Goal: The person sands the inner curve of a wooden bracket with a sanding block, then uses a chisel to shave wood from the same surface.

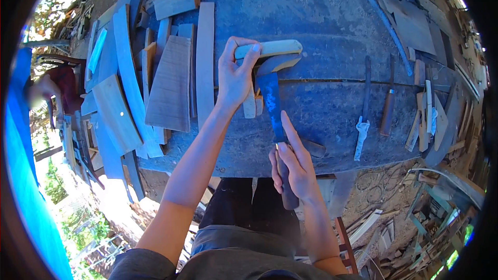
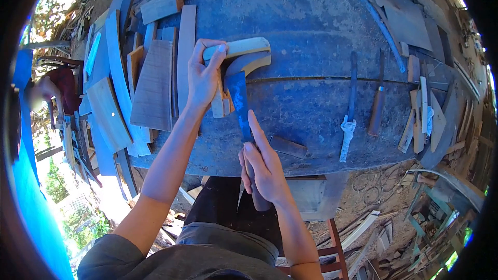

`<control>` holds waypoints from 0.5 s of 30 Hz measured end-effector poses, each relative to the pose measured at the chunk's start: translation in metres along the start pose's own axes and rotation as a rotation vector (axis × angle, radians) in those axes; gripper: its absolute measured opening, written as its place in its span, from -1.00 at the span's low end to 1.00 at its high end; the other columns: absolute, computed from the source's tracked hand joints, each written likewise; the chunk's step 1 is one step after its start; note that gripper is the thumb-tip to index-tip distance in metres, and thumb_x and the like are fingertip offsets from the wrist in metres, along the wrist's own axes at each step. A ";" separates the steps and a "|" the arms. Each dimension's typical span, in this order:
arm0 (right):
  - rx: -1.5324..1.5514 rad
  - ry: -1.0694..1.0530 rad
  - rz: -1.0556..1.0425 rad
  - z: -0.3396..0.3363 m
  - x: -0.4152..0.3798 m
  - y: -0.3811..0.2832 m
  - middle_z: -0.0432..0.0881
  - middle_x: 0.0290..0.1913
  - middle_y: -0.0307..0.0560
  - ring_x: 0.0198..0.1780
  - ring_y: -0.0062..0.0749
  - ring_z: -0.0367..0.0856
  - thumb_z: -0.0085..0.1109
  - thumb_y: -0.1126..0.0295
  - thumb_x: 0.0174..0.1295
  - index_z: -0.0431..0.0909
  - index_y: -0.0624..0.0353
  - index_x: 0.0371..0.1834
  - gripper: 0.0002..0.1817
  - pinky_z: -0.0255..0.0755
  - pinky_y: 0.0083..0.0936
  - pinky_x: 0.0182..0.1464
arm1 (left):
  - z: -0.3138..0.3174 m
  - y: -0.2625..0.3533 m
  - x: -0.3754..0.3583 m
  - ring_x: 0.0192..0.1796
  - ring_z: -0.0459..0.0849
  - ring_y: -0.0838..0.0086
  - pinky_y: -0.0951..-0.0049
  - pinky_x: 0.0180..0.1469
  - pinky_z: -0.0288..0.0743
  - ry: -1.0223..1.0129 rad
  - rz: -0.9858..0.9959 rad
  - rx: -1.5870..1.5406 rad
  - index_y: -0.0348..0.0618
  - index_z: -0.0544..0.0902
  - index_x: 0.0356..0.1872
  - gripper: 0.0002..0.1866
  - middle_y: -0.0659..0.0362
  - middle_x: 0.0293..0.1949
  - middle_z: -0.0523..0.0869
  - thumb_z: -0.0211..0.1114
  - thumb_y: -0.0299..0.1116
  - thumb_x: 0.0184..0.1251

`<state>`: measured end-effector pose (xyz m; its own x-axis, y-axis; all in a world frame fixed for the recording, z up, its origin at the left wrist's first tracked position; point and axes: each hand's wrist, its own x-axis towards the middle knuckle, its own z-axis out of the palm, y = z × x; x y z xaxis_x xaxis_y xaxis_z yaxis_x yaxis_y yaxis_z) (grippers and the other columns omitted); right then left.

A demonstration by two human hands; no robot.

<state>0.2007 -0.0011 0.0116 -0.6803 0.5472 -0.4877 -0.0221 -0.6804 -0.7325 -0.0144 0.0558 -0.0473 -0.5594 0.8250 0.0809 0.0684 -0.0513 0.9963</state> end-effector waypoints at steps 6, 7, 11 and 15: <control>-0.026 0.077 -0.054 0.010 0.001 -0.003 0.37 -0.44 -0.25 -0.68 -0.66 0.35 -0.20 0.41 0.57 -0.09 -0.20 0.66 -0.35 0.33 -0.66 -0.69 | 0.002 0.000 0.001 -0.09 0.57 0.56 0.50 0.01 0.45 0.039 0.027 0.122 -0.21 0.61 -0.13 -0.81 0.19 -0.20 0.63 0.33 -0.31 0.45; -0.072 0.094 -0.059 0.003 -0.004 -0.001 0.41 -0.44 -0.23 -0.67 -0.64 0.38 -0.16 0.41 0.56 -0.09 -0.18 0.66 -0.34 0.36 -0.61 -0.66 | 0.002 -0.003 0.001 -0.09 0.57 0.56 0.50 0.01 0.45 0.047 0.054 0.117 -0.21 0.61 -0.13 -0.81 0.19 -0.20 0.63 0.33 -0.31 0.45; -0.636 0.368 0.002 -0.011 -0.018 -0.016 0.63 -0.25 -0.01 -0.47 -0.34 0.66 0.00 0.39 0.48 -0.07 -0.06 0.66 -0.27 0.57 -0.36 -0.41 | 0.000 0.004 -0.001 0.21 0.50 0.29 0.28 0.21 0.42 0.006 -0.008 0.307 -0.10 0.43 0.28 -0.43 0.04 0.14 0.50 0.44 -0.22 0.33; -1.286 0.596 -0.599 -0.069 0.000 0.016 0.69 -0.07 0.15 -0.41 -0.18 0.70 0.16 0.44 0.36 -0.06 0.00 0.64 -0.17 0.61 -0.33 -0.27 | -0.002 0.011 -0.013 0.45 0.26 0.08 0.07 0.40 0.31 -0.092 -0.162 0.386 0.04 0.06 0.55 -0.03 -0.07 0.40 0.22 0.52 -0.25 0.21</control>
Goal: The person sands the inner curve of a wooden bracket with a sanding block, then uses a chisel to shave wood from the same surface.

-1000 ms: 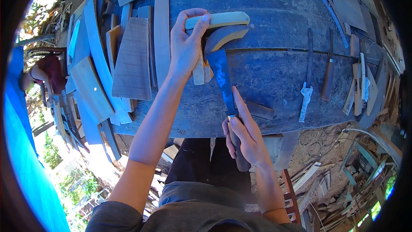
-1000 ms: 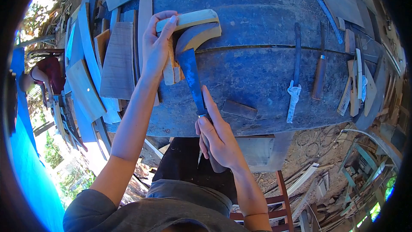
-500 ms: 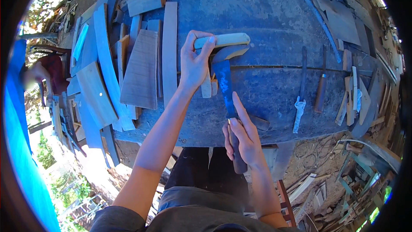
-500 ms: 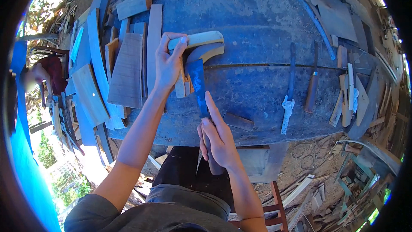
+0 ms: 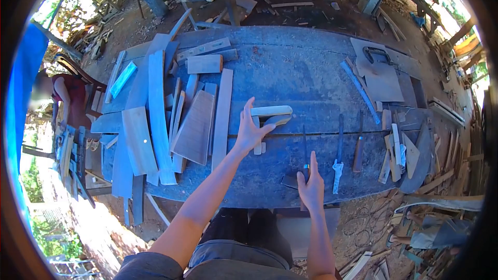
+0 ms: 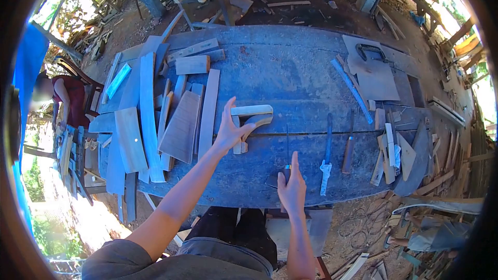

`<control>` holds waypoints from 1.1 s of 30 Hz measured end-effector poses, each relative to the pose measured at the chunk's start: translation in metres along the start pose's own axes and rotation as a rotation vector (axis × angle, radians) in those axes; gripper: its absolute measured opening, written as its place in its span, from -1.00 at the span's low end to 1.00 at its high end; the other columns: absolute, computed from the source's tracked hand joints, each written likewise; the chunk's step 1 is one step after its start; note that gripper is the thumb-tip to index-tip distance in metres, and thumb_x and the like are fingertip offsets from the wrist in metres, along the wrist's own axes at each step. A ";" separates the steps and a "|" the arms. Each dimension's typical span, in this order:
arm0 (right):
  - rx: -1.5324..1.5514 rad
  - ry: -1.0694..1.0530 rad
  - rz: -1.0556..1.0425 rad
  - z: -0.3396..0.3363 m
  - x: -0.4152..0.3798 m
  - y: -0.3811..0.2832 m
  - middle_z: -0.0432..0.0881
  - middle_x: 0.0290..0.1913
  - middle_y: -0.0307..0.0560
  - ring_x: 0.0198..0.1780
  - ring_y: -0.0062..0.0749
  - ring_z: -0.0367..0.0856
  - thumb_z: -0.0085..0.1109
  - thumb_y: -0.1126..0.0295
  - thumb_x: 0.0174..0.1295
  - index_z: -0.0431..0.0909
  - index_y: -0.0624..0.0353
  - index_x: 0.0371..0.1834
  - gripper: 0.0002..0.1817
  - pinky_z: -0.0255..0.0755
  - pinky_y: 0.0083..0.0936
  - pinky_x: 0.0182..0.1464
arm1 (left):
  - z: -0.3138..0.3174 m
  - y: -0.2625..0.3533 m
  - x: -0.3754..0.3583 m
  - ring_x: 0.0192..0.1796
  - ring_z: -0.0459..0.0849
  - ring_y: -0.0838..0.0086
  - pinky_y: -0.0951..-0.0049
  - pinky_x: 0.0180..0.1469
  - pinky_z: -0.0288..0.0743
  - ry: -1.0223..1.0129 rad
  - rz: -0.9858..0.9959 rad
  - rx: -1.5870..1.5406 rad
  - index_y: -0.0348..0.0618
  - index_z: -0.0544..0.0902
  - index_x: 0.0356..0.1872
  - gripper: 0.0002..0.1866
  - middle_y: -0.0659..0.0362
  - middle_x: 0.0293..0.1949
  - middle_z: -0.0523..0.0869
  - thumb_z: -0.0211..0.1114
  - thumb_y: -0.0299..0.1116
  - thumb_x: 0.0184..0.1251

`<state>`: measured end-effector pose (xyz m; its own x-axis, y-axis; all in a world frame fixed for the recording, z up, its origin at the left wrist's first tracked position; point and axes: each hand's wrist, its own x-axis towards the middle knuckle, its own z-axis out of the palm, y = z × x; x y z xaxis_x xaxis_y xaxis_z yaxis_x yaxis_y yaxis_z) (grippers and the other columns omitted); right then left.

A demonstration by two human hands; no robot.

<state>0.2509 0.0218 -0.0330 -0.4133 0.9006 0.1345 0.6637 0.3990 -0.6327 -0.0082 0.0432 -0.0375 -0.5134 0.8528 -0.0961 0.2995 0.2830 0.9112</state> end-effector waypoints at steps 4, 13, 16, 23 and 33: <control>0.343 -0.219 0.397 -0.014 0.003 0.004 0.63 -0.19 0.02 -0.51 -0.44 0.62 0.18 0.49 0.34 -0.03 0.13 0.62 -0.17 0.53 -0.44 -0.54 | 0.001 0.013 -0.013 0.34 0.37 0.19 0.20 0.31 0.42 -0.047 -0.208 -0.399 0.06 0.09 0.51 -0.19 -0.01 0.30 0.30 0.35 -0.51 0.33; 0.968 -0.263 0.725 -0.017 -0.023 -0.029 0.58 -0.26 -0.10 -0.56 -0.52 0.55 0.16 0.53 0.33 0.12 0.24 0.57 -0.27 0.44 -0.50 -0.60 | -0.012 0.003 -0.028 0.21 0.47 0.31 0.34 0.17 0.51 0.068 -0.245 -0.434 0.04 0.16 0.38 -0.42 0.03 0.18 0.39 0.16 -0.61 0.46; 1.162 -0.293 0.740 -0.011 -0.036 -0.023 0.61 -0.17 -0.05 -0.52 -0.50 0.57 0.16 0.51 0.32 0.22 0.24 0.50 -0.35 0.48 -0.51 -0.57 | -0.017 -0.006 -0.034 0.21 0.46 0.32 0.38 0.16 0.48 0.139 -0.238 -0.470 0.00 0.17 0.38 -0.42 0.03 0.17 0.39 0.18 -0.60 0.45; 1.343 -0.339 0.834 -0.014 -0.041 -0.046 0.62 -0.12 -0.05 -0.50 -0.50 0.58 0.19 0.43 0.35 0.27 0.19 0.43 -0.42 0.49 -0.53 -0.55 | -0.018 -0.011 -0.037 0.30 0.40 0.31 0.38 0.27 0.36 0.301 -0.221 -0.454 -0.04 0.15 0.41 -0.40 0.03 0.21 0.37 0.19 -0.57 0.46; 1.539 -0.536 0.758 0.005 -0.033 -0.055 0.57 -0.22 -0.06 -0.51 -0.54 0.55 0.04 0.50 0.35 0.37 0.20 0.25 -0.61 0.42 -0.55 -0.56 | -0.047 -0.027 -0.010 0.32 0.44 0.36 0.38 0.34 0.33 0.295 0.057 -0.119 -0.11 0.35 0.37 -0.48 0.07 0.26 0.46 0.26 -0.25 0.49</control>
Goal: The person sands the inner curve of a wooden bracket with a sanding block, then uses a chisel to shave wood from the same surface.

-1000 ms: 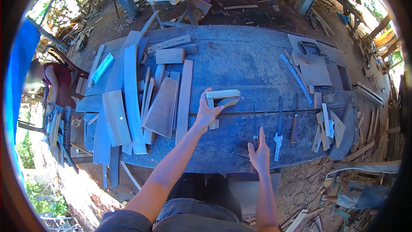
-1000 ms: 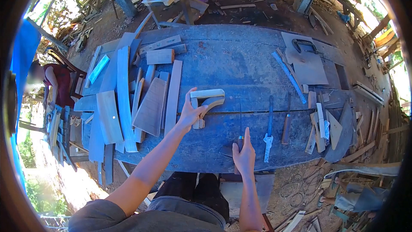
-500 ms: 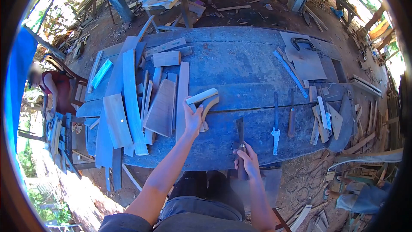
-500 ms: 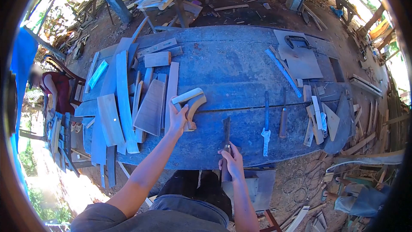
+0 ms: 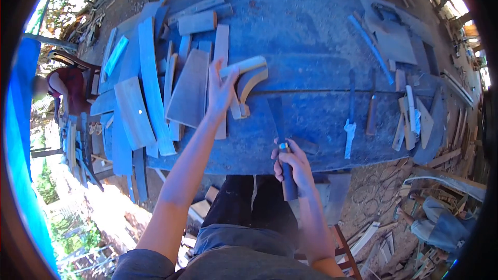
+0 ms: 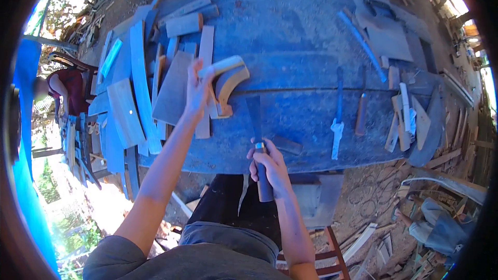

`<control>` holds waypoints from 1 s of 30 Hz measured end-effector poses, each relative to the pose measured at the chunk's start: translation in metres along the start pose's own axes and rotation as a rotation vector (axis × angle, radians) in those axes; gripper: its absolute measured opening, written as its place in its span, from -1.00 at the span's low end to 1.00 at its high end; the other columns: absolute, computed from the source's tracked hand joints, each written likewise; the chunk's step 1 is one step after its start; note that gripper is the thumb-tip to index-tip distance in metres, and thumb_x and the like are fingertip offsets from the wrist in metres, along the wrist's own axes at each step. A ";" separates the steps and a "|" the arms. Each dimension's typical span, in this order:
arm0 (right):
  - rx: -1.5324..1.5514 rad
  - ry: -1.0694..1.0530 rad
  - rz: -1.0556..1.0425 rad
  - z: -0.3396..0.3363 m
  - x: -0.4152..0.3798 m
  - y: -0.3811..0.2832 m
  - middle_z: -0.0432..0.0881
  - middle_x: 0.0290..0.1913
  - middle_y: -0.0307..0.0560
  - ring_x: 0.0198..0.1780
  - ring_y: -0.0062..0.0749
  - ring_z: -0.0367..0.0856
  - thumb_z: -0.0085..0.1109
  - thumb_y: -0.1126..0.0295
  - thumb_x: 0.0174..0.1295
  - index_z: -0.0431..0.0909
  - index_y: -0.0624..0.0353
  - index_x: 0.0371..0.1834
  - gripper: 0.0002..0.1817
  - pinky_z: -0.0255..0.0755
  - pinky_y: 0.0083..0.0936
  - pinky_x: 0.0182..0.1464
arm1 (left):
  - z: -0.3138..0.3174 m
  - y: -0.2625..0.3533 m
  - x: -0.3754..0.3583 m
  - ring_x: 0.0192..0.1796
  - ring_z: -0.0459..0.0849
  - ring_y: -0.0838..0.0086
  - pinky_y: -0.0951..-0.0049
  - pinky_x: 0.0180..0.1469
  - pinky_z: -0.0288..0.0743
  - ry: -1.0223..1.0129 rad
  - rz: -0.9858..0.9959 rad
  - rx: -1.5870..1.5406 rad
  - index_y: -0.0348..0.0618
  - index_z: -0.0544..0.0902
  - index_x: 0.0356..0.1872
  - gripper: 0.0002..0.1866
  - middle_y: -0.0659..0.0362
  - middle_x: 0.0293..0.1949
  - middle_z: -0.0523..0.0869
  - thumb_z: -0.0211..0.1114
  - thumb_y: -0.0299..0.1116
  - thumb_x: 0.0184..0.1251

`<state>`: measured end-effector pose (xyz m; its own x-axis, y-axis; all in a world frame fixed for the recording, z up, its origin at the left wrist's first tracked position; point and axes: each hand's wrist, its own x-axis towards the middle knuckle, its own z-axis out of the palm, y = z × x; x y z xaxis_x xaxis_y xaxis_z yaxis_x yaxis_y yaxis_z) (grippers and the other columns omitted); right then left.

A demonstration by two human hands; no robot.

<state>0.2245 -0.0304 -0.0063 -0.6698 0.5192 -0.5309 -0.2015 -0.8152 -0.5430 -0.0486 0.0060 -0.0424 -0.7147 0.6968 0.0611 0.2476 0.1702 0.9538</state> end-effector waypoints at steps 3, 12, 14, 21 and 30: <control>0.024 0.045 0.061 0.015 0.002 -0.005 0.53 -0.37 -0.11 -0.63 -0.54 0.49 -0.08 0.26 0.50 0.38 0.27 0.27 -0.60 0.37 -0.59 -0.65 | -0.005 0.011 0.029 0.25 0.50 0.45 0.42 0.31 0.35 -0.088 0.062 -0.026 -0.13 0.49 0.30 -0.56 0.10 0.20 0.58 0.25 -0.20 0.50; -0.177 -0.018 -0.044 0.044 0.017 -0.009 0.52 -0.42 -0.08 -0.62 -0.53 0.54 -0.19 0.25 0.58 0.08 0.22 0.58 -0.43 0.47 -0.58 -0.62 | 0.002 -0.008 0.034 -0.24 0.63 0.67 0.58 -0.09 0.52 -0.117 0.229 -0.081 -0.14 0.82 -0.12 -0.82 0.27 -0.28 0.77 0.34 -0.31 0.44; -0.164 -0.044 -0.022 0.046 0.026 -0.001 0.53 -0.37 -0.08 -0.58 -0.56 0.55 -0.18 0.31 0.57 -0.02 0.16 0.62 -0.40 0.49 -0.60 -0.60 | 0.006 -0.006 0.033 -0.20 0.64 0.69 0.61 -0.07 0.50 -0.098 0.222 -0.140 -0.17 0.81 -0.12 -0.82 0.28 -0.25 0.78 0.36 -0.31 0.42; -0.225 -0.052 -0.031 0.058 0.037 -0.006 0.53 -0.39 -0.07 -0.65 -0.59 0.48 -0.12 0.33 0.55 -0.01 0.17 0.62 -0.38 0.41 -0.66 -0.69 | 0.006 -0.006 0.030 -0.27 0.64 0.64 0.57 -0.13 0.54 -0.070 0.119 -0.227 -0.15 0.82 -0.17 -0.75 0.22 -0.33 0.77 0.46 -0.18 0.34; -0.154 -0.049 0.157 0.047 0.038 -0.026 0.46 -0.46 -0.15 -0.69 -0.65 0.40 -0.13 0.32 0.55 0.06 0.04 0.62 -0.41 0.34 -0.66 -0.71 | 0.008 -0.001 0.055 -0.23 0.59 0.73 0.67 -0.11 0.47 -0.282 0.119 -0.063 -0.15 0.82 -0.21 -0.78 0.33 -0.34 0.73 0.46 -0.20 0.34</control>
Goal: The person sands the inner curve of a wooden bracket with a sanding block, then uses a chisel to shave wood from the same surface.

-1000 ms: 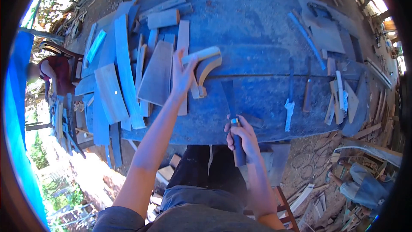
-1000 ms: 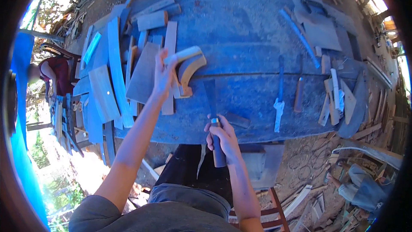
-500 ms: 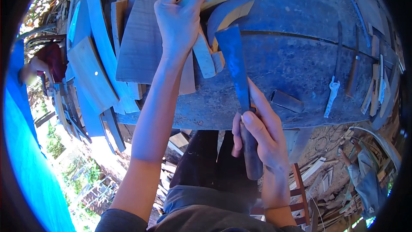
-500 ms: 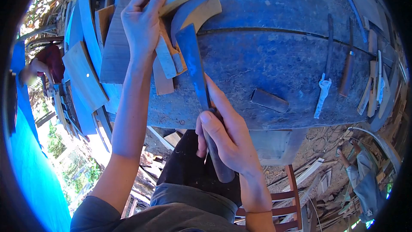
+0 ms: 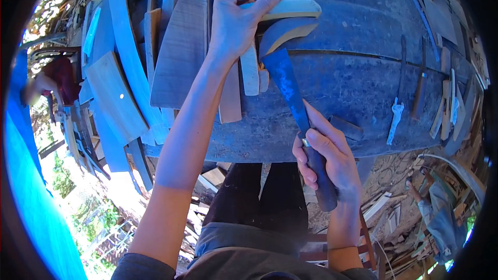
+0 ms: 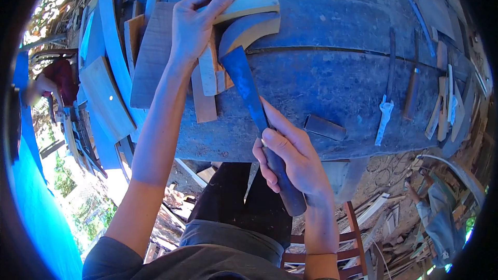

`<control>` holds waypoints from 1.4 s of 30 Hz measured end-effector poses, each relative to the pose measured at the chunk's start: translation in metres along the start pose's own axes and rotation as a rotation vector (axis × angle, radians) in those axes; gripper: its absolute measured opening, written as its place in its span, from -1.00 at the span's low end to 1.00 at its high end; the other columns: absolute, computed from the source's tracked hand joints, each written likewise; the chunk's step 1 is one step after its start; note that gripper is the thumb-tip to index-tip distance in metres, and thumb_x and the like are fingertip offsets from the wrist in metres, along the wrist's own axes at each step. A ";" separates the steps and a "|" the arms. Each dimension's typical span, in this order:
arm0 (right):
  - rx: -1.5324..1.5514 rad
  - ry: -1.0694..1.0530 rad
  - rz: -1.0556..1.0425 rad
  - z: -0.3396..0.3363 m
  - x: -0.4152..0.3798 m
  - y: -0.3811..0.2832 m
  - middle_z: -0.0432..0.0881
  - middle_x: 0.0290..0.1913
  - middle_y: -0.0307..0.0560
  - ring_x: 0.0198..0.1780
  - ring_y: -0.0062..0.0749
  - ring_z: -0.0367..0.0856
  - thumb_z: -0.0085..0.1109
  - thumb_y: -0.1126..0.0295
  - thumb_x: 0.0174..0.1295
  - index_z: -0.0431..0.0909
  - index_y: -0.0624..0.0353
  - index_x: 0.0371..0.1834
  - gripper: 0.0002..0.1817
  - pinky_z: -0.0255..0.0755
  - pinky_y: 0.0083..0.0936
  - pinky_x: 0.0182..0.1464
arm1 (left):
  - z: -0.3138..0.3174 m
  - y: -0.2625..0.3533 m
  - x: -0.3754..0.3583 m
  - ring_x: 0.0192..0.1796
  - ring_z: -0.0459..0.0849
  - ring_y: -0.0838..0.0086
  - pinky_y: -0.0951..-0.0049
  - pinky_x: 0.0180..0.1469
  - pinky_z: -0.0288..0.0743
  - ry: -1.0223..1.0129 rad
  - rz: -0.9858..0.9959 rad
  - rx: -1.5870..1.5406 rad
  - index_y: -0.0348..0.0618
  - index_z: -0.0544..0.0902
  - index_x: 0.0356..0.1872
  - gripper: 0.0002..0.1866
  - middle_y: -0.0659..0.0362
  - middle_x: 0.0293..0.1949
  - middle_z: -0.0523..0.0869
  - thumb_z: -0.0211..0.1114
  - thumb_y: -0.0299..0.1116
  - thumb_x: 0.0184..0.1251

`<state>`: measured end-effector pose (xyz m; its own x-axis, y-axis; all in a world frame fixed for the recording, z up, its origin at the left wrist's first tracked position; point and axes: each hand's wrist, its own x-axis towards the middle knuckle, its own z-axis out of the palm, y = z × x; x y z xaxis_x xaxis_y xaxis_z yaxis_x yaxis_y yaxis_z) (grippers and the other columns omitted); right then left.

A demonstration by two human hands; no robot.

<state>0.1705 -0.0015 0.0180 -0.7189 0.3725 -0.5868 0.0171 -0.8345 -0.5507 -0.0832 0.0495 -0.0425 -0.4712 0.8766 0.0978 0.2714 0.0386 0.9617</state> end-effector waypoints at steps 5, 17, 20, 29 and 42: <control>0.126 -0.048 0.034 0.001 0.012 0.002 0.45 -0.47 -0.14 -0.70 -0.63 0.41 -0.11 0.29 0.54 0.07 0.03 0.62 -0.40 0.33 -0.66 -0.72 | -0.002 0.001 -0.001 -0.24 0.59 0.73 0.67 -0.13 0.46 -0.024 0.013 0.029 -0.14 0.82 -0.21 -0.76 0.34 -0.35 0.73 0.46 -0.18 0.34; 0.247 -0.021 -0.113 0.009 0.028 0.008 0.46 -0.45 -0.12 -0.69 -0.61 0.42 -0.16 0.30 0.56 0.04 0.02 0.63 -0.41 0.35 -0.64 -0.72 | 0.000 -0.002 -0.008 -0.22 0.61 0.72 0.66 -0.09 0.45 -0.019 0.003 -0.012 -0.14 0.83 -0.19 -0.76 0.31 -0.32 0.76 0.41 -0.18 0.38; 0.212 0.011 -0.094 0.017 0.020 0.017 0.47 -0.45 -0.12 -0.68 -0.61 0.44 -0.18 0.32 0.56 0.02 0.02 0.63 -0.41 0.36 -0.63 -0.72 | -0.002 0.000 -0.008 -0.20 0.61 0.72 0.66 -0.08 0.45 -0.014 -0.005 -0.018 -0.15 0.83 -0.19 -0.76 0.31 -0.31 0.76 0.41 -0.19 0.39; 0.345 0.052 -0.129 0.035 0.021 0.028 0.49 -0.42 -0.05 -0.68 -0.53 0.44 -0.20 0.31 0.57 0.02 0.03 0.62 -0.42 0.34 -0.60 -0.74 | -0.001 0.004 -0.013 -0.22 0.60 0.72 0.65 -0.08 0.44 0.002 -0.061 -0.057 -0.18 0.83 -0.20 -0.76 0.31 -0.32 0.76 0.42 -0.21 0.38; 0.375 0.022 -0.168 0.031 0.020 0.029 0.47 -0.43 -0.06 -0.69 -0.53 0.43 -0.22 0.34 0.58 0.02 0.03 0.62 -0.43 0.34 -0.58 -0.75 | 0.002 -0.001 -0.009 -0.23 0.57 0.72 0.67 -0.11 0.41 0.075 -0.017 -0.063 -0.19 0.81 -0.22 -0.79 0.33 -0.35 0.72 0.39 -0.25 0.41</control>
<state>0.1352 -0.0310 0.0092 -0.6750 0.5218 -0.5216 -0.3570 -0.8497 -0.3880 -0.0777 0.0430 -0.0451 -0.5378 0.8374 0.0978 0.2109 0.0212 0.9773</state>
